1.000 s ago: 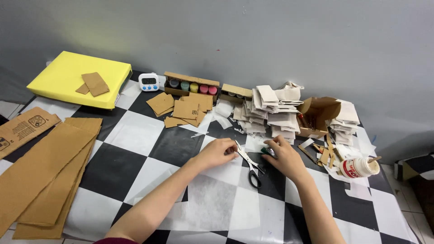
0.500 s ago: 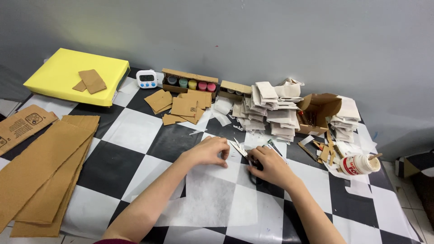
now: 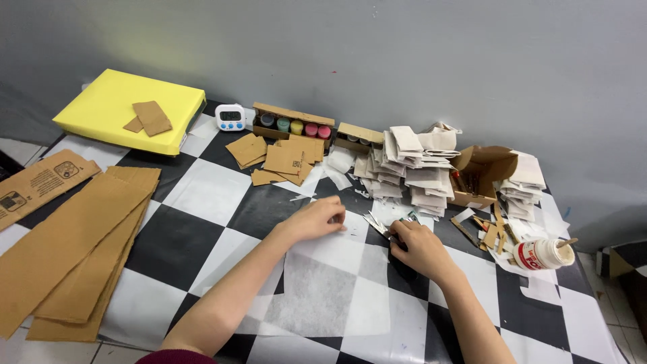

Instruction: Cutting small rectangular pieces from cardboard sheets using scissors

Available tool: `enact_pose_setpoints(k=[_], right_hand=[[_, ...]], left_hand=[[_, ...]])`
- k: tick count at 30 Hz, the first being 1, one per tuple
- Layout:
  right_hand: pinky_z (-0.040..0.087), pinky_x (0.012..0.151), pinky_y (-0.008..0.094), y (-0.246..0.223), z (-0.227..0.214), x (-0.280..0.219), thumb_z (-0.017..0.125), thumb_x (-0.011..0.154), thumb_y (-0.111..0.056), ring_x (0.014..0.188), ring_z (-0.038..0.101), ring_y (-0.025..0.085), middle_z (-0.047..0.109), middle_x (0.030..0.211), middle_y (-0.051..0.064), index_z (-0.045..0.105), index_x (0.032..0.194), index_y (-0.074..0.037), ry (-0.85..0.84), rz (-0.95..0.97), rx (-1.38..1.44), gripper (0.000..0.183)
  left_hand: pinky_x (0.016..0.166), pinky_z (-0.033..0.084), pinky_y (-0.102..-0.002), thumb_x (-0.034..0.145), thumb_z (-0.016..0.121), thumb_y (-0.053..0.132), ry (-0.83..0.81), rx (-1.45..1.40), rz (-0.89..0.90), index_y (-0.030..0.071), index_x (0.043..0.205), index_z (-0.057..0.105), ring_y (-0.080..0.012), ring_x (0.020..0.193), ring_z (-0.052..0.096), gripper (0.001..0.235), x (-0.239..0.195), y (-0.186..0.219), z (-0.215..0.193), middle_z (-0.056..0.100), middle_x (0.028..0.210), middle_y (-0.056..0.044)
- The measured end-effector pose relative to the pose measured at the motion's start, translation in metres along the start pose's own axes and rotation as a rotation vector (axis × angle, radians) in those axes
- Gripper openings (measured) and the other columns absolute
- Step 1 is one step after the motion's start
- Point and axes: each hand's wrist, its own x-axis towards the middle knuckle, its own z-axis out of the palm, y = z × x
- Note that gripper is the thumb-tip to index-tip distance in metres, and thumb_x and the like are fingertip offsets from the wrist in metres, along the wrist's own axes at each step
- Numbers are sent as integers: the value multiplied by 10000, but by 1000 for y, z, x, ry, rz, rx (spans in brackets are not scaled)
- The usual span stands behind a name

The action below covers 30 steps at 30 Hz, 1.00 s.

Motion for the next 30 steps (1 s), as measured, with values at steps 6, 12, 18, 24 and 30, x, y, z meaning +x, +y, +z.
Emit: enact_pose_setpoints(k=[6, 12, 18, 24, 30], right_hand=[[549, 864, 403, -3, 0, -1, 669, 843, -295, 963, 710, 297, 702, 882, 89, 622, 1054, -170, 22, 2, 0, 249], [499, 739, 375, -10, -1, -2, 619, 883, -268, 817, 666, 247, 719, 890, -1, 602, 990, -175, 30, 58, 123, 143], [486, 691, 368, -17, -5, -2, 609, 892, -309, 806, 661, 235, 720, 898, -22, 600, 1013, -175, -18, 123, 81, 181], [478, 718, 369, -14, -3, -1, 598, 893, -297, 803, 645, 240, 704, 860, 4, 618, 1070, -182, -27, 104, 68, 212], [473, 711, 358, -18, -5, -3, 606, 897, -297, 778, 633, 226, 694, 834, -4, 621, 1043, -183, -25, 123, 97, 185]], left_hand=[[804, 564, -429, 855, 733, 283, 333, 251, -94, 157, 845, 615, -304, 913, 693, 173, 9, -33, -10, 595, 925, -20], [770, 440, -397, 899, 779, 318, 662, 305, -100, 138, 814, 540, -290, 866, 545, 310, 15, -75, -16, 501, 910, -46], [924, 462, -471, 807, 782, 582, 772, 476, -328, 128, 1027, 554, -345, 1270, 495, 553, 12, -88, -32, 508, 1395, -150], [939, 429, -533, 658, 787, 795, 712, 495, -463, 133, 1418, 424, -326, 1177, 580, 1071, 5, -91, -35, 352, 1522, -85], [899, 452, -504, 795, 785, 569, 744, 476, -393, 106, 1414, 449, -299, 1239, 542, 842, 9, -93, -30, 368, 1516, -119]])
